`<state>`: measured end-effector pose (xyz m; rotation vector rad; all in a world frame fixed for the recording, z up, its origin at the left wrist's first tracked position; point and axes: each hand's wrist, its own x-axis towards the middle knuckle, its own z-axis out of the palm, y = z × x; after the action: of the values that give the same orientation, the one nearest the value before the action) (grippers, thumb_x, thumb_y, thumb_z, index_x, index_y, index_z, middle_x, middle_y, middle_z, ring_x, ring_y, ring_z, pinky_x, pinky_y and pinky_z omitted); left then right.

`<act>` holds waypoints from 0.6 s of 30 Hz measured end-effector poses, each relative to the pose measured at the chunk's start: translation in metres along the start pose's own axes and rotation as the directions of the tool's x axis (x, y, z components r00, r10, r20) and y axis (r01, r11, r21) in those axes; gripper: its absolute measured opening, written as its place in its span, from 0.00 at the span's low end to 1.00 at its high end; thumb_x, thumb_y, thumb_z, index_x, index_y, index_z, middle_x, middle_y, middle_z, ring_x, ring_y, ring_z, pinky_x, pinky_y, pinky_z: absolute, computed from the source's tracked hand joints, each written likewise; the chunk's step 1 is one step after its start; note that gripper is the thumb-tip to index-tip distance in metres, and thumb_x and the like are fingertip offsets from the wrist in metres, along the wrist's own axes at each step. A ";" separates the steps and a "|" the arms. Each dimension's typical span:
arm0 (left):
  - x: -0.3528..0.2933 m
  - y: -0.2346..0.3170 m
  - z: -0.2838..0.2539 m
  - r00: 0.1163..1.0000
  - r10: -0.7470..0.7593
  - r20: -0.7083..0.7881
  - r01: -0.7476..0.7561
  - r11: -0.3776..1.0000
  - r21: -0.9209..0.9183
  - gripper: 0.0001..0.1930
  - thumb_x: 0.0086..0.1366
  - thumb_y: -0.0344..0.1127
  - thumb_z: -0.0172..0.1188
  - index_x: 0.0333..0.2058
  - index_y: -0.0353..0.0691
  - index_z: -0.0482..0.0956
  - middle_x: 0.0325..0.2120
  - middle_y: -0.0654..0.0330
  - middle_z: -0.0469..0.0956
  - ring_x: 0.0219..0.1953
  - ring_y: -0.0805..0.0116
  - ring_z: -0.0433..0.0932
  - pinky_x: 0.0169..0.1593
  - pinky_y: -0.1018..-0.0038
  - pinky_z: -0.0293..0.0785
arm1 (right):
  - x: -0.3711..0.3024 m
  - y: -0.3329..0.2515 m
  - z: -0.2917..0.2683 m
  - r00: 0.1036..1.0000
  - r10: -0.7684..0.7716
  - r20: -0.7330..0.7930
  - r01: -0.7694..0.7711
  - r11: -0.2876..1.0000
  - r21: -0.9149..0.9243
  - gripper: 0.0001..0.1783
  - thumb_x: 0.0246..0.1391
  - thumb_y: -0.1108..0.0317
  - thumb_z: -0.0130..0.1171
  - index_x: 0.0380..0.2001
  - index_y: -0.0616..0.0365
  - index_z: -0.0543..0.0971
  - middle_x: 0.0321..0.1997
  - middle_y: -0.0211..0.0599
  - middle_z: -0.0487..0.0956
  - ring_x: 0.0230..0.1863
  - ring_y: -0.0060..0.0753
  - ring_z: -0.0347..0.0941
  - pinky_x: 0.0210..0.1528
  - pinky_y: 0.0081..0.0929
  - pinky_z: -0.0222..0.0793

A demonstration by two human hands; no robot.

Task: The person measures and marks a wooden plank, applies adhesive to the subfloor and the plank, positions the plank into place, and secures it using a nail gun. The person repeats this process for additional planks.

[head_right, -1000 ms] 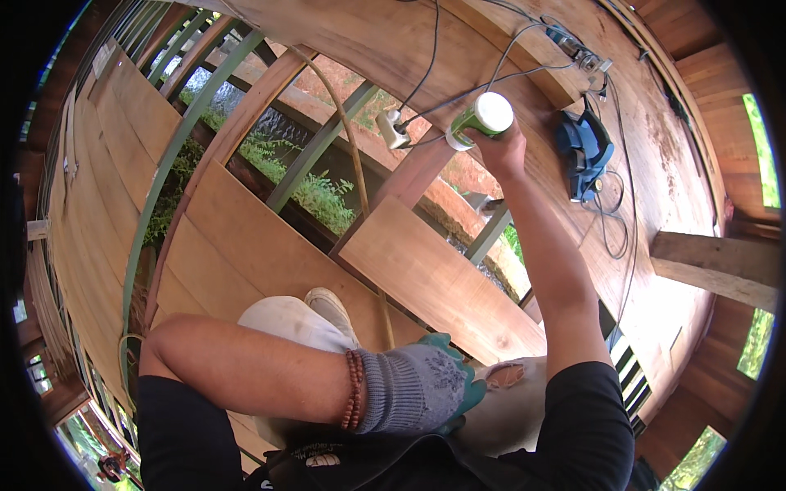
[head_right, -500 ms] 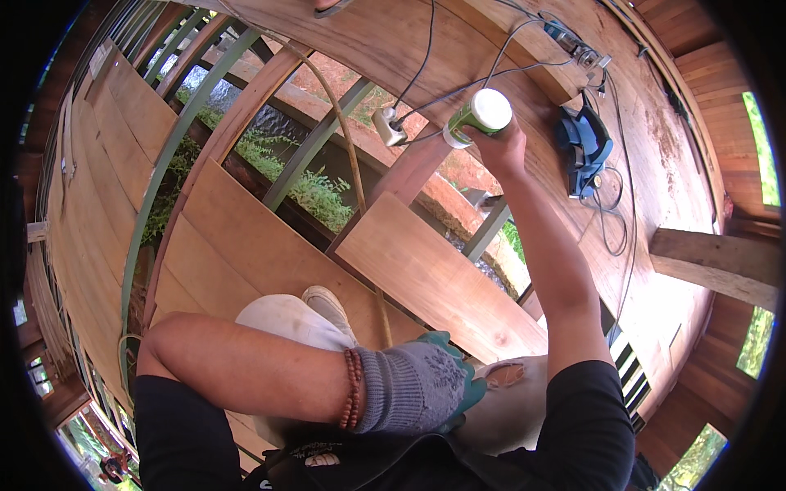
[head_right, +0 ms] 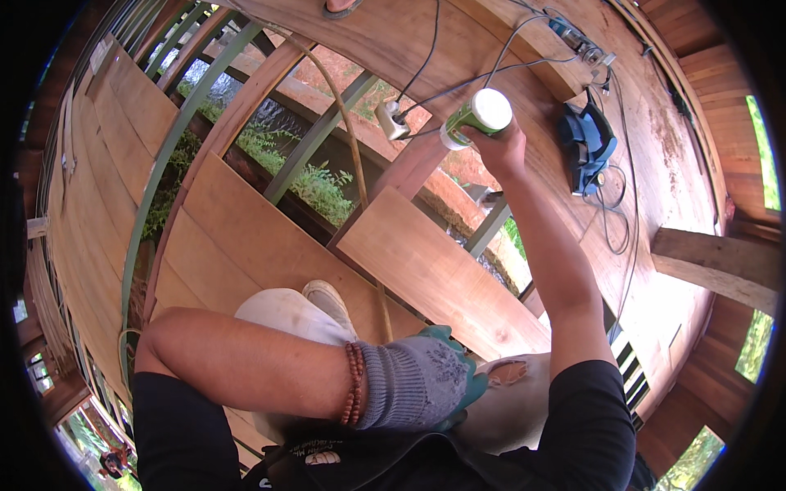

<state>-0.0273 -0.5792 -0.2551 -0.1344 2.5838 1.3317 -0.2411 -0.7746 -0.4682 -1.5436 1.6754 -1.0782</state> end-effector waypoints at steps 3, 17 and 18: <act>0.001 0.000 0.000 1.000 0.011 0.005 -0.011 1.000 0.008 0.38 0.69 0.45 0.53 0.71 0.31 0.51 0.35 0.49 0.86 0.39 0.51 0.85 0.46 0.55 0.74 | -0.003 0.005 0.001 1.000 0.005 0.004 -0.005 1.000 0.018 0.32 0.42 0.68 0.79 0.52 0.63 0.78 0.48 0.39 0.85 0.50 0.28 0.80 0.56 0.32 0.75; 0.000 0.000 0.002 1.000 -0.001 -0.023 -0.001 0.997 -0.071 0.18 0.67 0.47 0.56 0.42 0.35 0.79 0.31 0.46 0.82 0.36 0.50 0.83 0.52 0.53 0.70 | -0.022 0.004 0.015 0.992 -0.004 0.124 -0.013 0.991 0.133 0.29 0.45 0.71 0.77 0.51 0.63 0.78 0.48 0.37 0.84 0.49 0.27 0.79 0.55 0.30 0.74; 0.001 0.001 0.001 1.000 -0.009 -0.007 0.009 0.998 -0.059 0.19 0.67 0.47 0.56 0.44 0.36 0.80 0.33 0.47 0.83 0.38 0.52 0.83 0.51 0.54 0.71 | -0.024 0.004 0.015 0.992 0.000 0.126 -0.016 0.992 0.128 0.29 0.45 0.71 0.77 0.51 0.63 0.78 0.48 0.36 0.84 0.49 0.27 0.79 0.55 0.30 0.74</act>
<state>-0.0280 -0.5780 -0.2548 -0.1609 2.5476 1.4073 -0.2267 -0.7531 -0.4812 -1.4896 1.4965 -1.0413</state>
